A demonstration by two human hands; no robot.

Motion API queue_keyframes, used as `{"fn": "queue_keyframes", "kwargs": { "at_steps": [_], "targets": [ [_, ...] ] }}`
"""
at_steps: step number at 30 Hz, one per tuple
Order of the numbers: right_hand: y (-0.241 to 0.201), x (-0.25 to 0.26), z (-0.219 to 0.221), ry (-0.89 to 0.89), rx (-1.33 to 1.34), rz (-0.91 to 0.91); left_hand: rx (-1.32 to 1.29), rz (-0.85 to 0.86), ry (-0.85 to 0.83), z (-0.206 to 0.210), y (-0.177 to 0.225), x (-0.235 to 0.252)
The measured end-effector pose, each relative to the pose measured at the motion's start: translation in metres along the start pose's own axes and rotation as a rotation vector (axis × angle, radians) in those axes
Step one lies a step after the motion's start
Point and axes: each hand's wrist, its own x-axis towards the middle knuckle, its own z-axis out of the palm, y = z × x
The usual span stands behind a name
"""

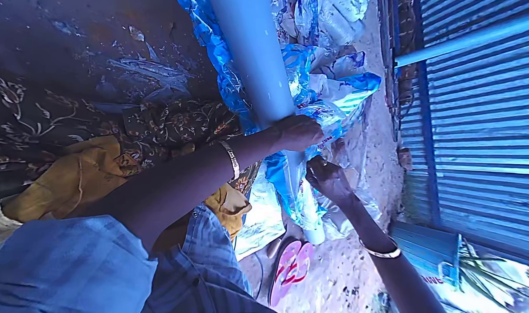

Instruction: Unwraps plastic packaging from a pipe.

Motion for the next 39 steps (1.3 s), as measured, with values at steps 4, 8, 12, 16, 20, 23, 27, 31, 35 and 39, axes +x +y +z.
{"fn": "queue_keyframes", "kwargs": {
  "at_steps": [4,8,12,16,20,23,27,31,35,39],
  "targets": [
    [-0.03,-0.009,0.005,0.259,0.524,0.616,0.019,0.005,-0.009,0.002,-0.002,0.0],
    [-0.082,0.002,0.027,0.63,0.638,0.928,0.024,0.003,-0.014,0.002,-0.002,0.0],
    [-0.111,0.023,0.057,0.74,0.37,1.163,0.062,0.016,0.005,0.008,0.001,-0.001],
    [-0.109,0.033,0.063,0.681,0.25,1.229,0.143,-0.025,-0.023,0.012,0.01,-0.007],
    [-0.094,0.012,0.048,0.432,0.339,1.05,0.201,-0.021,0.012,0.017,0.008,-0.009],
    [-0.072,-0.01,0.027,0.264,0.383,0.905,0.209,-0.017,-0.01,0.019,0.009,-0.008],
    [-0.046,-0.013,0.0,0.103,0.3,0.84,0.246,0.008,-0.015,0.017,0.011,-0.009],
    [-0.027,-0.015,0.003,0.128,0.294,0.908,0.235,0.016,0.018,0.018,0.01,-0.011],
    [-0.025,-0.023,0.016,0.421,0.501,0.921,0.218,-0.064,0.057,0.019,0.007,-0.01],
    [-0.047,-0.036,0.015,0.84,0.79,0.934,0.228,-0.157,-0.036,0.015,0.011,0.004]
  ]
}}
